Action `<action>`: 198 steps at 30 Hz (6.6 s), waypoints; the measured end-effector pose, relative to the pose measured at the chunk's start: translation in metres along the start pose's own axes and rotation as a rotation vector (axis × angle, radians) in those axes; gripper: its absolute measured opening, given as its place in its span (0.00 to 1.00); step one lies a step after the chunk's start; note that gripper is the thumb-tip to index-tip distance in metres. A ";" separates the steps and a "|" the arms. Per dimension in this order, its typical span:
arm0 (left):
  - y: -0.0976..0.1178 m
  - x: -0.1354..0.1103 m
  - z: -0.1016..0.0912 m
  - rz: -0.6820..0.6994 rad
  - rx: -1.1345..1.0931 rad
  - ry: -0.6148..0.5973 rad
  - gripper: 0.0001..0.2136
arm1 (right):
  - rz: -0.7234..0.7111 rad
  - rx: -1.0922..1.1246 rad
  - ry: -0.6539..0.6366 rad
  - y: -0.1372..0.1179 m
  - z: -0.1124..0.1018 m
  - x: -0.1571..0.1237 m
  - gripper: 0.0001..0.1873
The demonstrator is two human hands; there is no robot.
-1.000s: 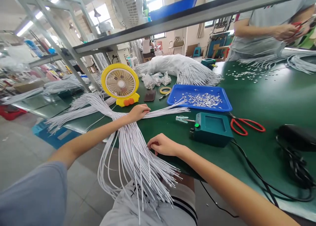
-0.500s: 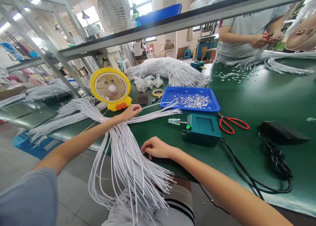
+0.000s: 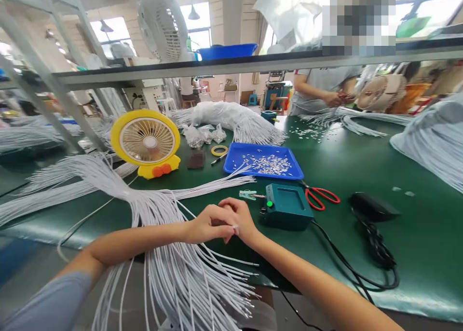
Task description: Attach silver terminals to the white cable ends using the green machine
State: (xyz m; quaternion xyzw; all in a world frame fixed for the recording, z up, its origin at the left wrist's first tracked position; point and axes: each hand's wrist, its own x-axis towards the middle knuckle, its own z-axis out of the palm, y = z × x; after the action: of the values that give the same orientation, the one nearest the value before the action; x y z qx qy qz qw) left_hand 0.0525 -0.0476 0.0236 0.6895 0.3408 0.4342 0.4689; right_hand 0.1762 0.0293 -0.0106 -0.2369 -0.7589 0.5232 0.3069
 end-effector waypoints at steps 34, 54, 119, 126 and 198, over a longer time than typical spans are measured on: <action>-0.015 0.023 -0.053 -0.344 -0.356 0.026 0.21 | -0.148 0.169 0.077 -0.023 -0.035 0.015 0.12; -0.032 0.024 -0.063 -0.461 -0.773 -0.180 0.13 | -0.198 0.103 0.093 -0.014 -0.033 0.019 0.11; -0.042 0.020 -0.040 -0.011 -0.134 0.340 0.06 | 0.088 0.335 0.193 -0.006 -0.015 0.018 0.24; -0.043 0.022 -0.043 -0.029 -0.222 0.348 0.11 | 0.011 0.242 0.250 -0.007 -0.017 0.019 0.20; -0.040 0.021 -0.042 -0.146 -0.188 0.374 0.08 | -0.309 -0.149 0.314 0.012 -0.025 0.019 0.18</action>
State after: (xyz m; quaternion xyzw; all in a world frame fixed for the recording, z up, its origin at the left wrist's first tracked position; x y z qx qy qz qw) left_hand 0.0199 -0.0014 -0.0006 0.5239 0.4288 0.5492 0.4899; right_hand 0.1815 0.0623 -0.0108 -0.2183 -0.7657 0.3693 0.4792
